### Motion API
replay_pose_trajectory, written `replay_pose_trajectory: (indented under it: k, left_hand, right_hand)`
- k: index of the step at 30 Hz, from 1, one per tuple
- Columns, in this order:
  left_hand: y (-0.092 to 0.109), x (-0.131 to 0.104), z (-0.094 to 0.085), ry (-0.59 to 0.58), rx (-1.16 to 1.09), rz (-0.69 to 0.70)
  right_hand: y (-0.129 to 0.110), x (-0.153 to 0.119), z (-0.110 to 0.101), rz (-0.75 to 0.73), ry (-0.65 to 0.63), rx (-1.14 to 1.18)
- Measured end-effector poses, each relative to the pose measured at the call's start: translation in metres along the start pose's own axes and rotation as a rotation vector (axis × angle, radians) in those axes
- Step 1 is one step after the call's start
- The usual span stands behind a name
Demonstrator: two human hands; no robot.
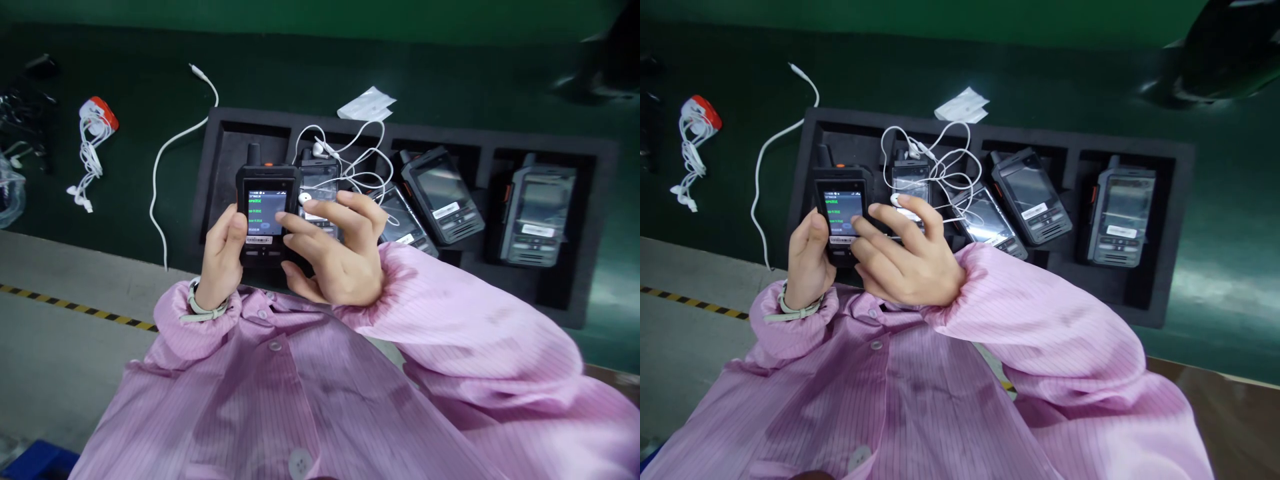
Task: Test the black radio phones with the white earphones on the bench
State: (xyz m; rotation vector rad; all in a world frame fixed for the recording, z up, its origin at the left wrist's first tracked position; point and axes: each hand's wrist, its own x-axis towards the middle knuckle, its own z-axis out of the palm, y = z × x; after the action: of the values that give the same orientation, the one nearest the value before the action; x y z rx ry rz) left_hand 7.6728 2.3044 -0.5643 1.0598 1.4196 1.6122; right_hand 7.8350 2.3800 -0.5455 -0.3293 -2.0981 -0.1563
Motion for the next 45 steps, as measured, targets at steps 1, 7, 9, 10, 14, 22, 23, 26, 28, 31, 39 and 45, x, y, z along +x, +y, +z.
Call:
replay_pose_trajectory:
  k: [1,7,9,10,14,22,23,26,28,31,39,45]
  left_hand:
    - [0.000,0.000,0.000,-0.002,-0.009,-0.005]
    - [0.004,-0.001,0.001,0.037,-0.067,-0.070]
    - [0.005,-0.001,0.000,0.039,-0.088,-0.086]
    - [0.005,0.000,0.000,0.035,-0.098,-0.090]
    - [0.006,0.001,-0.001,0.015,-0.120,-0.105]
    - [0.012,0.004,0.004,0.104,-0.247,-0.165]
    - [0.013,0.005,0.005,0.115,-0.279,-0.169]
    - [0.016,0.006,0.007,0.138,-0.341,-0.176]
    - [0.017,0.006,0.007,0.145,-0.358,-0.179]
    - [0.018,0.006,0.006,0.150,-0.378,-0.189]
    - [0.020,0.006,0.006,0.163,-0.383,-0.191]
    - [0.016,0.004,0.006,0.125,-0.358,-0.159]
  right_hand:
    - [0.000,0.000,0.000,0.025,-0.008,0.007]
    - [0.001,0.000,-0.003,0.129,0.090,0.113]
    - [0.001,0.002,-0.005,0.151,0.097,0.131]
    - [0.002,0.003,-0.005,0.147,0.089,0.134]
    - [0.002,0.007,-0.006,0.027,-0.018,0.096]
    - [0.004,0.012,-0.014,-0.076,-0.005,0.243]
    - [0.003,0.013,-0.016,0.018,0.013,0.253]
    - [0.001,0.019,-0.025,0.325,-0.047,0.206]
    - [0.000,0.022,-0.028,0.412,-0.181,0.153]
    - [0.000,0.024,-0.029,0.340,-0.386,0.113]
    - [-0.004,0.026,-0.025,0.211,-0.506,0.020]
    - [-0.013,0.026,-0.022,0.166,-0.269,-0.043]
